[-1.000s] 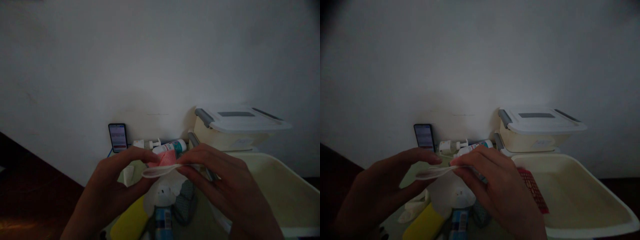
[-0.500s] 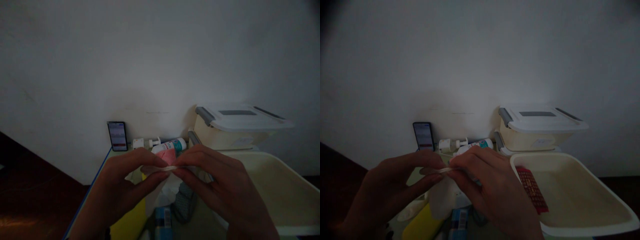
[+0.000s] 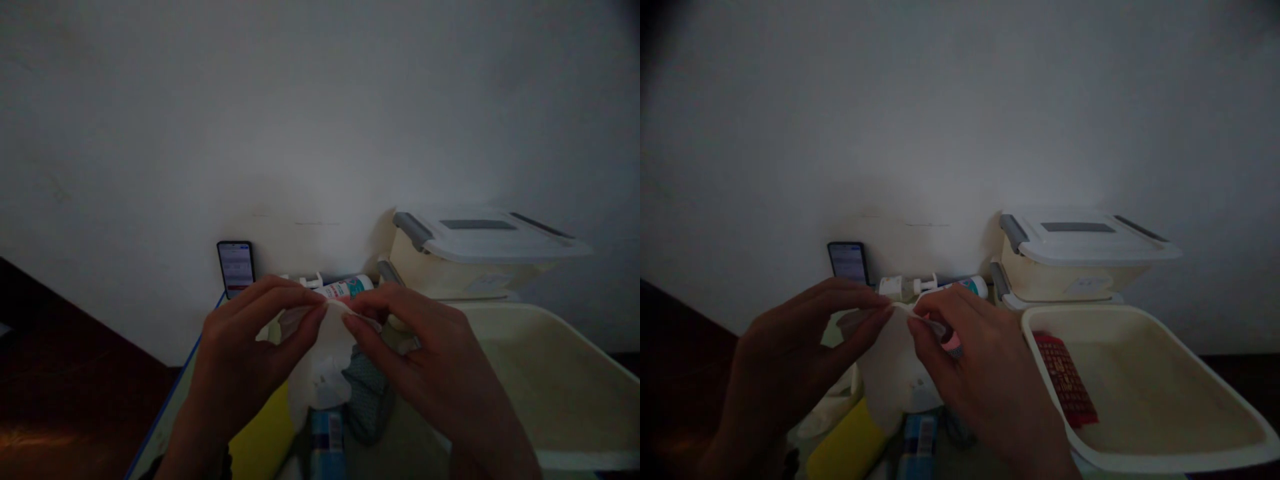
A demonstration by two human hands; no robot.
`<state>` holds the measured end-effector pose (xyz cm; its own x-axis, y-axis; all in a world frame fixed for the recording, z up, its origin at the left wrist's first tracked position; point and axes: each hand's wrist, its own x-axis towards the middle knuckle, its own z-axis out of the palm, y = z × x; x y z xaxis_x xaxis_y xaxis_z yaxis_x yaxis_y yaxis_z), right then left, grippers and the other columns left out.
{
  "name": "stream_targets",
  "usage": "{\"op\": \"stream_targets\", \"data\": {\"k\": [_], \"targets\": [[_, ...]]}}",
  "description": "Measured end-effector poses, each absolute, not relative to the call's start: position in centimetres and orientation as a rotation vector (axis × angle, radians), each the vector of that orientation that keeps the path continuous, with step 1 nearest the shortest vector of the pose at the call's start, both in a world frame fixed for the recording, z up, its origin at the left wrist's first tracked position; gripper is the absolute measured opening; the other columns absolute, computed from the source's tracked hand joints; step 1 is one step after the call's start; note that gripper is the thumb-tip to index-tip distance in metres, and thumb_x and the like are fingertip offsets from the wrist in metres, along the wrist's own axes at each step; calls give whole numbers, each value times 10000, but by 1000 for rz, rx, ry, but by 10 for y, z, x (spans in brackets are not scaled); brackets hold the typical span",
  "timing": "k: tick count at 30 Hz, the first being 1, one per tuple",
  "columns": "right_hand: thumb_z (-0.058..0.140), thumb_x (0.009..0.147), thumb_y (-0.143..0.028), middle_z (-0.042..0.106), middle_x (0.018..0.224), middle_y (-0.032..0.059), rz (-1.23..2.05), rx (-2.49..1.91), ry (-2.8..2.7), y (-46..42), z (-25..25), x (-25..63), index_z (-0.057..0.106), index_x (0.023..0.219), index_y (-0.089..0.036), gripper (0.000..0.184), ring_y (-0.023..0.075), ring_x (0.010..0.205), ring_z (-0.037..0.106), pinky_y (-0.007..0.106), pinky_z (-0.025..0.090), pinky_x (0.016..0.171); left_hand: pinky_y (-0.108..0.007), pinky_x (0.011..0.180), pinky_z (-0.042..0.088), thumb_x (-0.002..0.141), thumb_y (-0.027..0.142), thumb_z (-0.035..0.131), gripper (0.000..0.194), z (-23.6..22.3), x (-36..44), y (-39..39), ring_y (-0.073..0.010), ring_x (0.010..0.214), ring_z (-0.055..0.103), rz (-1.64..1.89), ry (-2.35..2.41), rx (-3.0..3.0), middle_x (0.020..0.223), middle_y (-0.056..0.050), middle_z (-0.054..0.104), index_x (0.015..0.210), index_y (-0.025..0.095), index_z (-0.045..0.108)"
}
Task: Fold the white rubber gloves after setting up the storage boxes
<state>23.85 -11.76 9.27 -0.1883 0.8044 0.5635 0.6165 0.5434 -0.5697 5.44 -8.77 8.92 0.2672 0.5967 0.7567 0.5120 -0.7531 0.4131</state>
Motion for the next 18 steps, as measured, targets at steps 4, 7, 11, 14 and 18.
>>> {"op": "stream_targets", "data": {"k": [4,7,11,14,18], "targets": [[625,842,-150,617,804,-21,223,-1156,-1859,-116,91,231,632,835,-188,40,89,731,591,207,444,666,-118,663,484,757,72,691,87,89,60,-87,-60,693,631,1535,1056,2417,757,16,684,787,151,669],[633,830,-153,615,779,-20,236,-1195,-1829,-114,92,228,633,823,-190,37,94,713,583,213,444,650,-107,655,481,760,64,688,86,90,62,-86,-54,689,632,1545,1038,2412,758,13,685,790,142,670],[621,862,-258,653,747,-38,491,-1210,-1815,-114,91,233,641,887,-221,49,91,665,603,201,470,607,-110,681,489,767,92,703,78,88,59,-83,-57,702,635,1521,1048,2391,776,18,692,810,154,685],[527,931,-280,684,809,-51,707,-1108,-1779,-115,89,239,612,1019,-277,123,85,708,646,182,506,615,-101,709,486,783,122,707,108,85,53,-80,-50,738,638,1496,1047,2304,812,49,702,852,204,693],[564,911,-196,698,907,-66,595,-1013,-1782,-113,88,243,543,1116,-304,233,67,768,668,157,519,657,-74,719,474,784,115,710,183,82,48,-79,-25,756,636,1494,958,2179,836,105,702,868,276,690]]}}
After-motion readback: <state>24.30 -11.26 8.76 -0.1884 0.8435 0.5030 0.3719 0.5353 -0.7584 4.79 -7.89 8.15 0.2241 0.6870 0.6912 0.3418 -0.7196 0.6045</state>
